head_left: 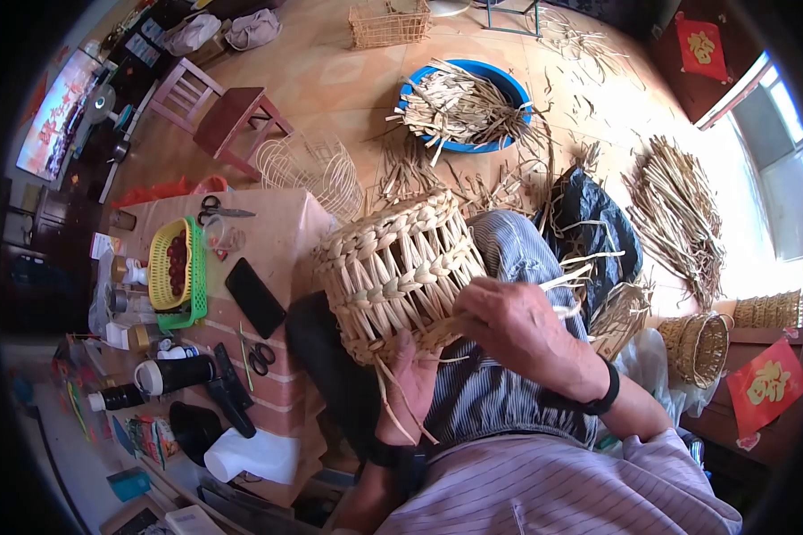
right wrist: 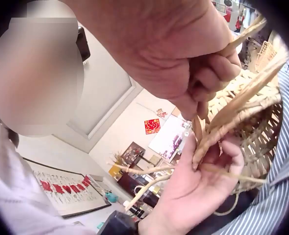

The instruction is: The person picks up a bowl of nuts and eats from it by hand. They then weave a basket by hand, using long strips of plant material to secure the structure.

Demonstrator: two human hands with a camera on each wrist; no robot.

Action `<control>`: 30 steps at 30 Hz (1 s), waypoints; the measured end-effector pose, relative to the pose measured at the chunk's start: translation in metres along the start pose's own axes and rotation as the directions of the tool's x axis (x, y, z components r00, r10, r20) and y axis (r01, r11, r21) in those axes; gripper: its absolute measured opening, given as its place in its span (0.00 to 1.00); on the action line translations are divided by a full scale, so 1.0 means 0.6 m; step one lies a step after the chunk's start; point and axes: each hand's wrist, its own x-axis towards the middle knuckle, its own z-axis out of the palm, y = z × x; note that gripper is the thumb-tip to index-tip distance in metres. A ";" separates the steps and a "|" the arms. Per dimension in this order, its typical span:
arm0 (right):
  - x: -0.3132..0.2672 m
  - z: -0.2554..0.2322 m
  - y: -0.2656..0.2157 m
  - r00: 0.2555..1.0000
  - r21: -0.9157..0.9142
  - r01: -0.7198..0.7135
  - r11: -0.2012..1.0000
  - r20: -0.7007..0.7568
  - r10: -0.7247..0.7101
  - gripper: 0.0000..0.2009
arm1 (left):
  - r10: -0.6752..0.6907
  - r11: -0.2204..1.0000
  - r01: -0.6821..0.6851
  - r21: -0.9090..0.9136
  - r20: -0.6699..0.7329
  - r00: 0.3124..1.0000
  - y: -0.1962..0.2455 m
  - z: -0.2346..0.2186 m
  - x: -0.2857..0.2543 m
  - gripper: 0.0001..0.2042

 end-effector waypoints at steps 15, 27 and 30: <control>0.045 0.040 -0.010 0.961 -0.205 0.275 0.939 0.074 -0.265 0.11 | 0.042 0.971 0.034 -0.237 0.306 0.951 0.007 -0.015 -0.009 0.37; 0.059 0.021 -0.034 0.962 -0.304 0.263 0.916 0.159 -0.224 0.08 | -0.083 0.262 -0.109 0.959 0.135 0.987 0.007 -0.057 0.046 0.24; 0.061 0.031 -0.032 0.983 -0.282 0.183 0.942 0.079 -0.167 0.10 | -0.174 -0.914 -0.366 0.174 0.646 0.743 -0.031 -0.143 0.059 0.26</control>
